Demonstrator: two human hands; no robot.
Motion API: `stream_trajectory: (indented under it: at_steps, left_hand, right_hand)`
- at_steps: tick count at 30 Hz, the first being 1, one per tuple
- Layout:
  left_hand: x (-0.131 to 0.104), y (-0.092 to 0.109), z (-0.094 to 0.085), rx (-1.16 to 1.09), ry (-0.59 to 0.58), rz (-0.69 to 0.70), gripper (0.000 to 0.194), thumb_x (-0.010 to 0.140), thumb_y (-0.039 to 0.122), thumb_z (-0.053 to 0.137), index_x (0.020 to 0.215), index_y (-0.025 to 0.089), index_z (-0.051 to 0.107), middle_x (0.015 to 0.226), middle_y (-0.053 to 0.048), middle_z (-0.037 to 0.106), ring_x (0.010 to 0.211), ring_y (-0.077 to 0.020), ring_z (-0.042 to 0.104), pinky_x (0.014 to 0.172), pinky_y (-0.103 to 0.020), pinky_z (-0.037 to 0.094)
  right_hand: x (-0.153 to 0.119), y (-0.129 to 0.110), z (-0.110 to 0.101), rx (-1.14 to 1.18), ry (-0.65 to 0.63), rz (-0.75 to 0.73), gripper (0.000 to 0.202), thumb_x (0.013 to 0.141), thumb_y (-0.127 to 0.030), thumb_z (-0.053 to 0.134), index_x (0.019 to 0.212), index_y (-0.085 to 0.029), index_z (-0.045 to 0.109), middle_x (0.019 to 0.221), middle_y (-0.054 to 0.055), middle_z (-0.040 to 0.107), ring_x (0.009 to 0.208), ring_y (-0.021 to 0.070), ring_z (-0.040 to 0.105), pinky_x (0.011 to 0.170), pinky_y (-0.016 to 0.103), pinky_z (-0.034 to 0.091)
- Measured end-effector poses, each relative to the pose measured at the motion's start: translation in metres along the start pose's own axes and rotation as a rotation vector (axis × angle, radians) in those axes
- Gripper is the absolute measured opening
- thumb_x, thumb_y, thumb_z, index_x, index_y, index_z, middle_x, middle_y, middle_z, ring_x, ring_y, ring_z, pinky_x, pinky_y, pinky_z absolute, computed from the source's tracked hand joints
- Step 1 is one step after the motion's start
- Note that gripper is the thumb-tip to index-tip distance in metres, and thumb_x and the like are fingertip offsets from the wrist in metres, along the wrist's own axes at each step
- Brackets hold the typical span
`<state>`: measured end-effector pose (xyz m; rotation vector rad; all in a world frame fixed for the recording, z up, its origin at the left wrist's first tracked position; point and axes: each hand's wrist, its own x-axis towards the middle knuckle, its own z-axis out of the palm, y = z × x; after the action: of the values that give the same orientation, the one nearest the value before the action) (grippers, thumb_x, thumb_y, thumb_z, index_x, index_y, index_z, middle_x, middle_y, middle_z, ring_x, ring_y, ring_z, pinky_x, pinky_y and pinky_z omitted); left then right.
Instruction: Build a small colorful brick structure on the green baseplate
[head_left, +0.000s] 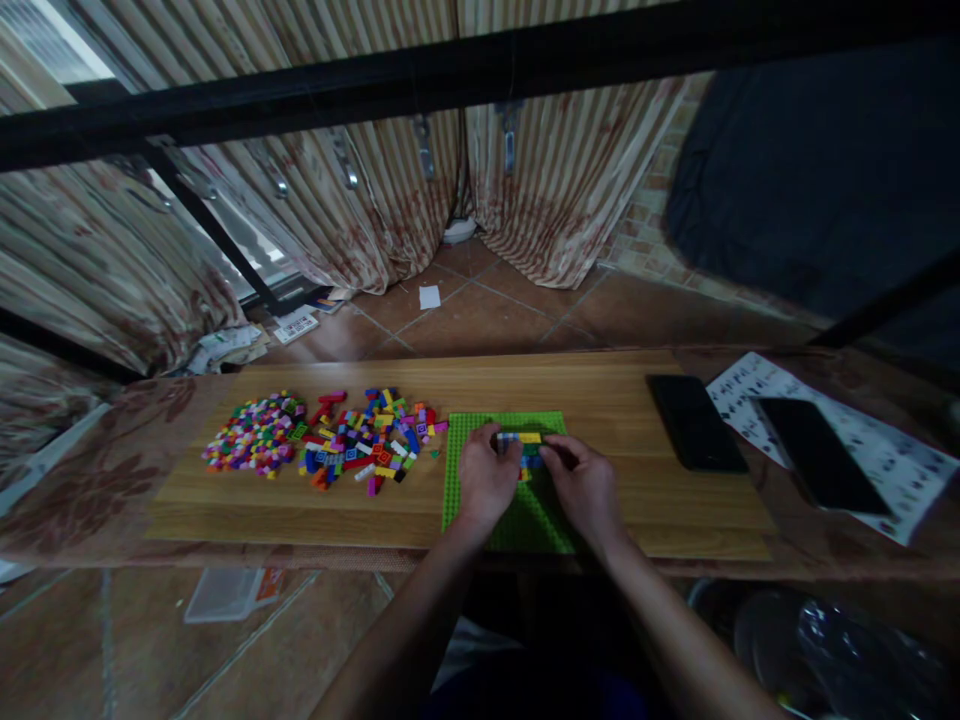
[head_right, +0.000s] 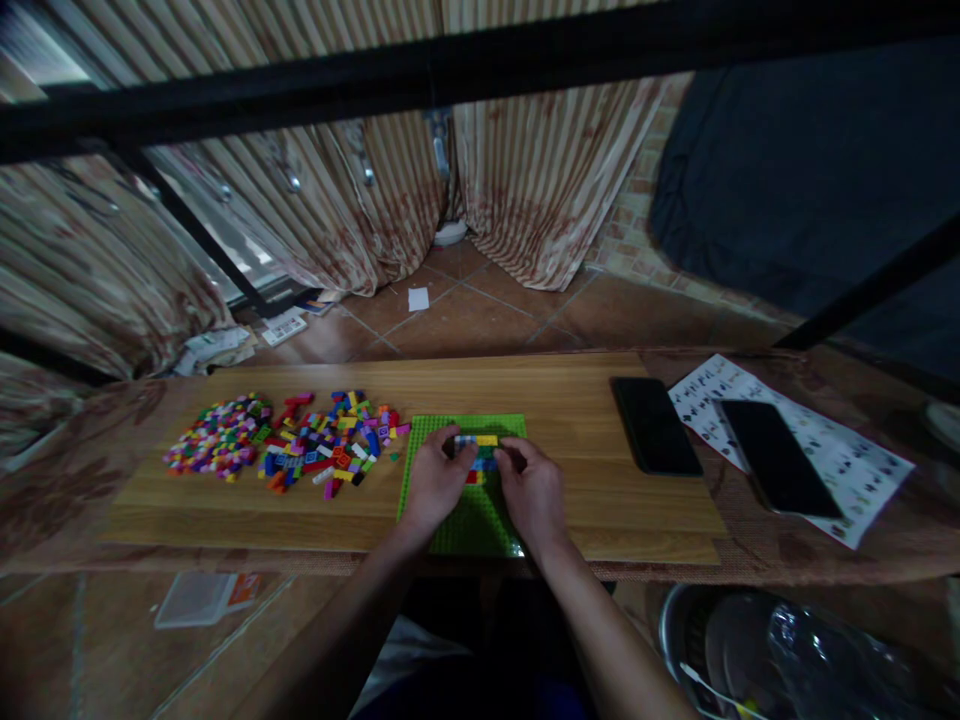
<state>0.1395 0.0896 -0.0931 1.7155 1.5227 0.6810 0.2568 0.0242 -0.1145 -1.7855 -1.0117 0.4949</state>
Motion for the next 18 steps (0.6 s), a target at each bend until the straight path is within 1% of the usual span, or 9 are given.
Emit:
stream_trajectory:
  at_steps: [5,12,15,18]
  left_hand:
    - [0.001,-0.002,0.002,-0.01,0.011,0.001,0.03,0.079,0.026,0.063,0.106,0.015,0.066,0.101,-0.009,0.07,0.089,-0.0189,0.066,0.083,-0.03,0.05]
    - [0.0,0.001,0.002,-0.028,0.006,-0.011,0.026,0.078,0.024,0.063,0.102,0.018,0.068,0.096,-0.007,0.071,0.085,-0.0179,0.066,0.078,-0.029,0.051]
    - [0.001,0.001,0.001,-0.024,-0.009,-0.014,0.024,0.077,0.023,0.063,0.1,0.019,0.069,0.093,-0.006,0.072,0.083,-0.0176,0.066,0.076,-0.028,0.05]
    - [0.004,0.001,0.001,-0.022,-0.026,-0.017,0.022,0.076,0.022,0.063,0.097,0.019,0.07,0.09,-0.005,0.072,0.08,-0.0169,0.065,0.073,-0.027,0.05]
  right_hand:
    - [0.005,0.001,0.002,0.071,-0.023,0.067,0.037,0.078,-0.041,0.06,0.101,-0.014,0.071,0.082,0.009,0.074,0.069,0.0205,0.066,0.069,0.035,0.052]
    - [0.008,0.004,0.003,0.134,-0.039,0.099,0.033,0.074,-0.039,0.063,0.096,-0.017,0.074,0.088,0.008,0.075,0.074,0.0205,0.067,0.073,0.036,0.052]
    - [0.012,0.007,0.003,0.138,-0.059,0.096,0.036,0.073,-0.038,0.063,0.1,-0.017,0.073,0.081,0.006,0.074,0.068,0.0183,0.065,0.069,0.033,0.051]
    - [0.02,0.012,0.002,0.129,-0.118,0.114,0.039,0.07,-0.036,0.064,0.103,-0.017,0.072,0.076,0.004,0.072,0.063,0.0163,0.062,0.065,0.031,0.05]
